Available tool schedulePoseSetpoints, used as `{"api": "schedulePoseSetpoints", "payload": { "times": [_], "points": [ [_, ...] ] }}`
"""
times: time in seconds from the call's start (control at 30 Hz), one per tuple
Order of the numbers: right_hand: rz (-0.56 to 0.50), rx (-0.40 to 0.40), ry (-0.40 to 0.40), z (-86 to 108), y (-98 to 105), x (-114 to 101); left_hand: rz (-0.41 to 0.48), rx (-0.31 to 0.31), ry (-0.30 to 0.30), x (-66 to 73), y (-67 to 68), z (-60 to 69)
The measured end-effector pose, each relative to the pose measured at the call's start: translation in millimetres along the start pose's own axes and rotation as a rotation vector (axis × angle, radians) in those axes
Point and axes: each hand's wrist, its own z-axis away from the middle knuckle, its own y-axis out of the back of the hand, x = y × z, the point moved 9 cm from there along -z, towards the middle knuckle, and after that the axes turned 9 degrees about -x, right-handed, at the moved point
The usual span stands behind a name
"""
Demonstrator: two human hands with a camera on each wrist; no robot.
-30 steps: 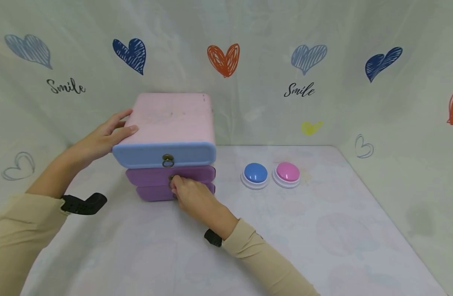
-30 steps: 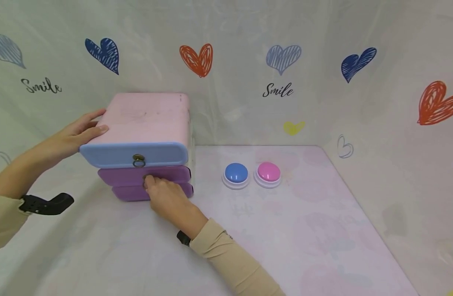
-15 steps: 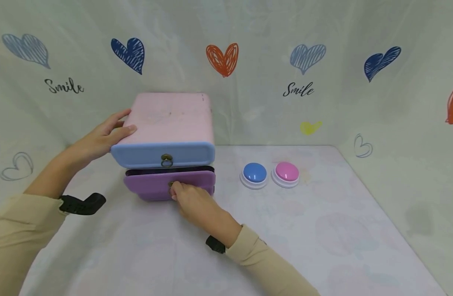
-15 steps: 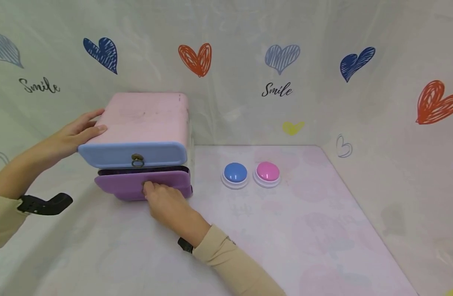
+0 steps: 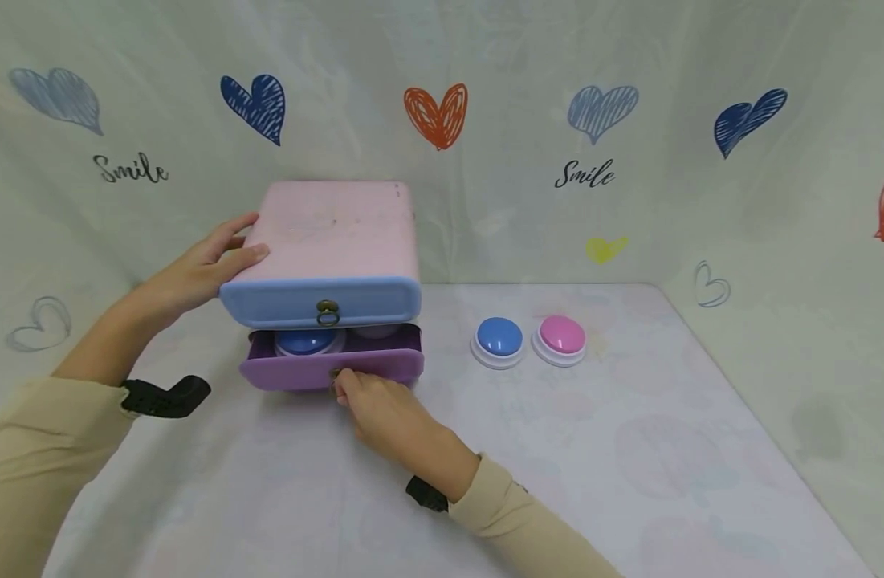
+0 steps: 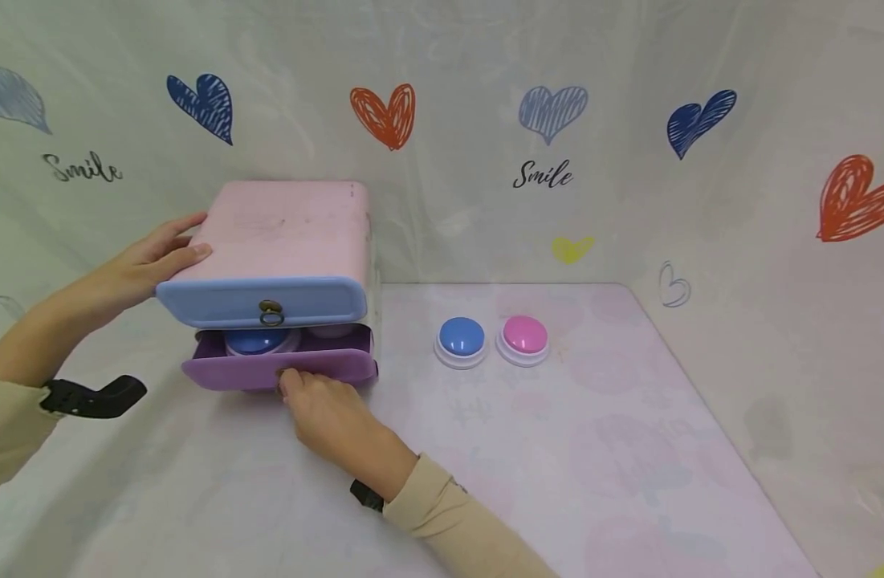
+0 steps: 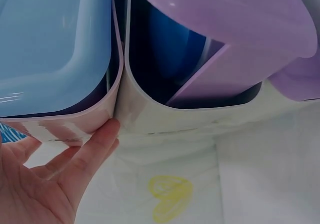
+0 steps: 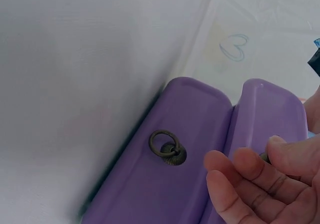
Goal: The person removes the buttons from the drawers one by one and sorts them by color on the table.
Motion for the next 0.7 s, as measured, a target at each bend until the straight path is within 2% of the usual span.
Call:
{"api": "schedulePoseSetpoints", "payload": {
  "times": [0.33,0.57,0.7],
  "points": [
    [0.023,-0.02,0.017,8.1,-2,-8,-0.011,0.004,-0.007,-1.0,1.1,-0.7],
    [0.007,-0.084,0.034,14.4,-4,-15,-0.012,0.007,-0.01,0.4,0.9,-0.3],
    [0.037,-0.101,0.061,20.1,-3,-21,-0.015,0.009,-0.008,1.5,-0.4,-0.1]
  ]
}}
